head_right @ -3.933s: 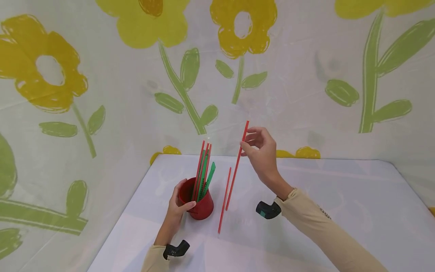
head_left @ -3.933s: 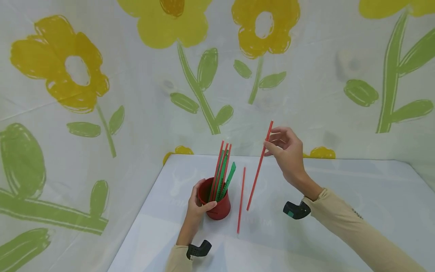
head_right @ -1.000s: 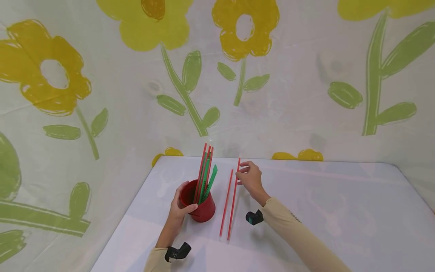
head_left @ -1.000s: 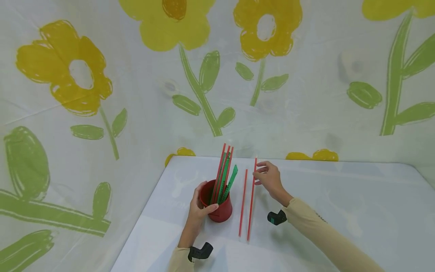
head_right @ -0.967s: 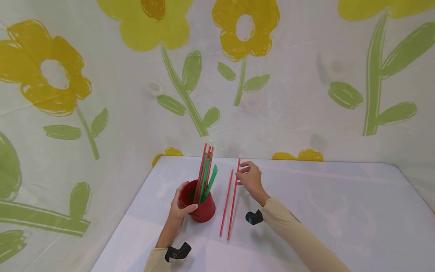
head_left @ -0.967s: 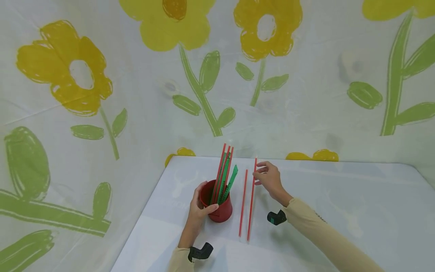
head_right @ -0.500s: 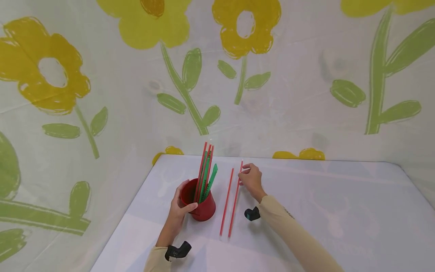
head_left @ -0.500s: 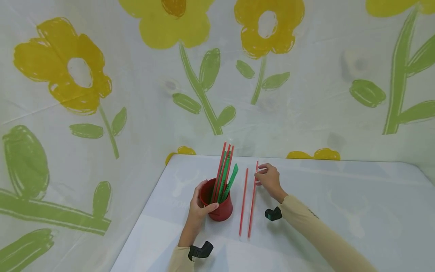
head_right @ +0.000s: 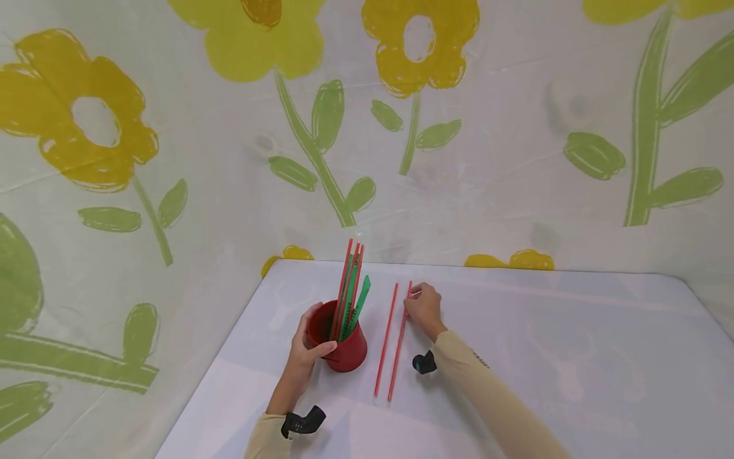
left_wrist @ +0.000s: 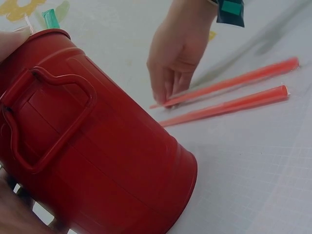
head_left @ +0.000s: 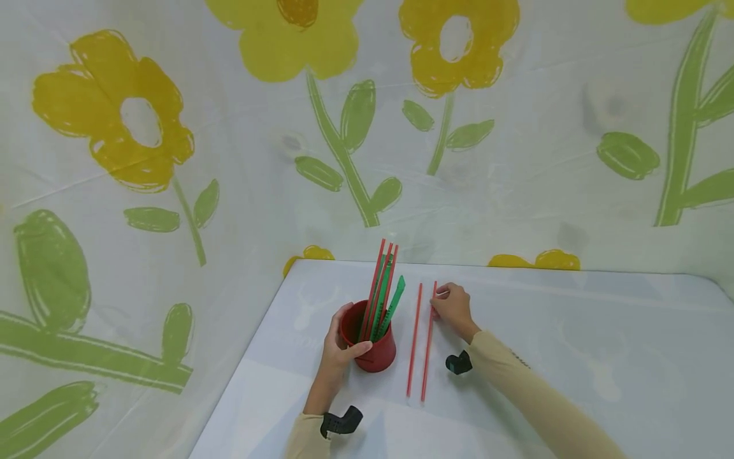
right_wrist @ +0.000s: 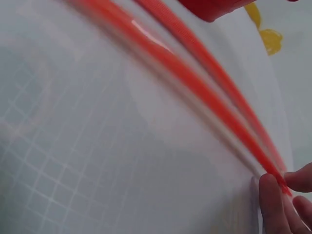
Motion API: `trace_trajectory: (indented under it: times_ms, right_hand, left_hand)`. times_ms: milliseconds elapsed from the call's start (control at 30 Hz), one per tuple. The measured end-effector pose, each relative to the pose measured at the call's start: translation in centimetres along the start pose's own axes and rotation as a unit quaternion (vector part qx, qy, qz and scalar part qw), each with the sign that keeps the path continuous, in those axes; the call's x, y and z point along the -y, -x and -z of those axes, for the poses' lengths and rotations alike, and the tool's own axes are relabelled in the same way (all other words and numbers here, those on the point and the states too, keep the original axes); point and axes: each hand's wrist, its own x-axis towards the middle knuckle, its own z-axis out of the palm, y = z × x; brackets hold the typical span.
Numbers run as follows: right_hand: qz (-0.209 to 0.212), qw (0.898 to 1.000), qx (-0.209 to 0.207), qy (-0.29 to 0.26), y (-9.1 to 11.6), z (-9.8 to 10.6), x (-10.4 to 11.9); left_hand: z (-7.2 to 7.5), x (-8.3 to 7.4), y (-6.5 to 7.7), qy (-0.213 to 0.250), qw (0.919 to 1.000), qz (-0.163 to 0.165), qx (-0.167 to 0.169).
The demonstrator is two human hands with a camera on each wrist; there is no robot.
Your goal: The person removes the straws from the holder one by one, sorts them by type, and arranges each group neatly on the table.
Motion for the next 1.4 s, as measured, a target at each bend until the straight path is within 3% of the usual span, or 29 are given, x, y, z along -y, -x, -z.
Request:
trace_trajectory:
  times_ms: [500,833,1400]
  right_hand:
    - [0.058,0.996,0.006,0.065,-0.1,0.0,-0.5]
    - [0.032,0.991,0.049,0.118,0.0,-0.4,0.1]
    - [0.062,0.989,0.080,0.109,0.7,0.7,0.9]
  left_hand:
    - [-0.1,0.0,0.1,-0.004,1.0000,0.003,-0.004]
    - [0.0,0.2,0.1,-0.001,1.0000,-0.003,-0.003]
    - [0.0,0.2,0.1,0.000,1.0000,-0.005,-0.001]
